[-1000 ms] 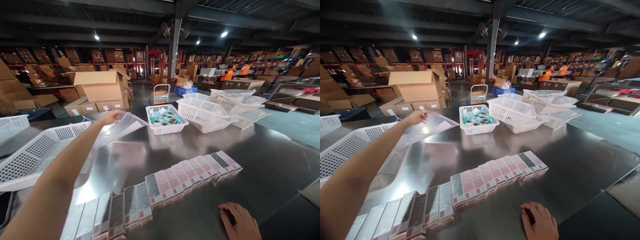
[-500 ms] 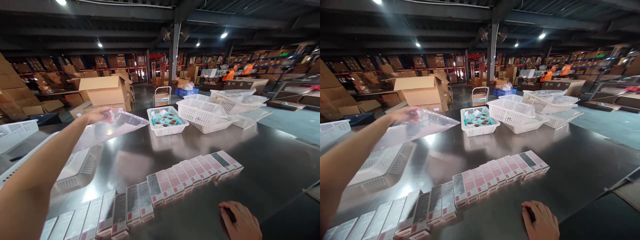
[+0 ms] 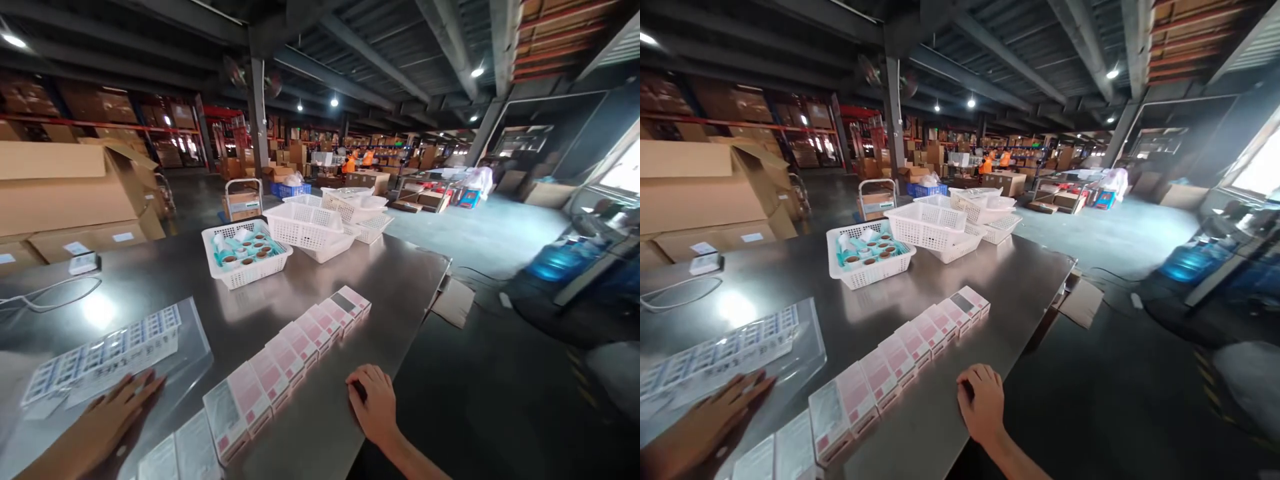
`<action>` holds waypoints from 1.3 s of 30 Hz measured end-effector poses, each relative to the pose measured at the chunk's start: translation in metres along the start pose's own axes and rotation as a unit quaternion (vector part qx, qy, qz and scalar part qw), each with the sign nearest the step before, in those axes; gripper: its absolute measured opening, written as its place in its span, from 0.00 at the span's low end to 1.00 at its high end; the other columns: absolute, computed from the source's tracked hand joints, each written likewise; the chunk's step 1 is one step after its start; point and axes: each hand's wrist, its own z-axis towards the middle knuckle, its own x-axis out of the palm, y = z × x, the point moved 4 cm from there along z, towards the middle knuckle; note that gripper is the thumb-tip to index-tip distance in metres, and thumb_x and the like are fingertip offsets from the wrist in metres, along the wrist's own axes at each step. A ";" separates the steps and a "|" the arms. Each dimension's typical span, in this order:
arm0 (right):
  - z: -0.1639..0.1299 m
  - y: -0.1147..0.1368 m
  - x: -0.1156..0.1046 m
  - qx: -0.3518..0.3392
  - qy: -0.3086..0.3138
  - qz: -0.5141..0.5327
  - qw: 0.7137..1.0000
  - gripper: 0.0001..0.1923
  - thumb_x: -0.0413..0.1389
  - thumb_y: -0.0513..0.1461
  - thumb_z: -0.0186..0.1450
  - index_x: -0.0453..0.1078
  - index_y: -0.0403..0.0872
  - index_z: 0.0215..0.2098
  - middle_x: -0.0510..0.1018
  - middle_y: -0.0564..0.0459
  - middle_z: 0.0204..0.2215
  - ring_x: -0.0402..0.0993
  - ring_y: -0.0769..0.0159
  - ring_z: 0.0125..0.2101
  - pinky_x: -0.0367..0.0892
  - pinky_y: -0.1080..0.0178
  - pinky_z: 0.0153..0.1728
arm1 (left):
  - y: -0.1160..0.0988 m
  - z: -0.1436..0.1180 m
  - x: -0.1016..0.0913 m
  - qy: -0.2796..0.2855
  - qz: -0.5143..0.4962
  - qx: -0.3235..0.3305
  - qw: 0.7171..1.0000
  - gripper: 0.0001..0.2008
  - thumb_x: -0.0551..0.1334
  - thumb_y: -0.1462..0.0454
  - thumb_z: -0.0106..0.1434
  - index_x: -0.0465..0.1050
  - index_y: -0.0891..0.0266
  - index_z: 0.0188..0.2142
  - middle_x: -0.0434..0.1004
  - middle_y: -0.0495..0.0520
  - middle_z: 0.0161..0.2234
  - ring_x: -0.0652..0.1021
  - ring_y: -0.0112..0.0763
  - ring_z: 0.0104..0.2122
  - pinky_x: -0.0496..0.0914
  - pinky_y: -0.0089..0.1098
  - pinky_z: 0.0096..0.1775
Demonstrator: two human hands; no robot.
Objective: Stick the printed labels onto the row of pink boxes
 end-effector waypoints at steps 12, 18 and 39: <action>0.149 0.032 -0.035 -0.085 -0.068 -0.104 0.989 0.24 0.52 0.38 0.59 0.64 0.52 0.54 0.76 0.42 0.48 0.72 0.45 0.49 0.68 0.43 0.48 | 0.021 -0.011 0.028 -0.090 -0.022 -0.057 0.994 0.25 0.49 0.55 0.67 0.58 0.40 0.64 0.56 0.40 0.66 0.59 0.41 0.67 0.63 0.48 0.60; 0.331 0.067 -0.030 -0.103 -0.026 -0.183 0.977 0.38 0.63 0.38 0.59 0.53 0.42 0.64 0.62 0.34 0.62 0.54 0.44 0.63 0.53 0.46 0.60 | 0.022 -0.010 0.025 -0.099 -0.044 -0.053 0.993 0.25 0.52 0.54 0.67 0.58 0.40 0.63 0.57 0.41 0.66 0.62 0.44 0.66 0.66 0.47 0.58; 0.434 0.132 -0.176 -0.181 -0.072 -0.211 0.958 0.14 0.52 0.35 0.66 0.67 0.29 0.45 0.71 0.38 0.46 0.68 0.52 0.49 0.62 0.55 0.48 | 0.008 -0.012 0.003 -0.072 -0.085 -0.064 0.992 0.24 0.49 0.53 0.69 0.60 0.42 0.64 0.59 0.43 0.66 0.60 0.44 0.67 0.62 0.48 0.60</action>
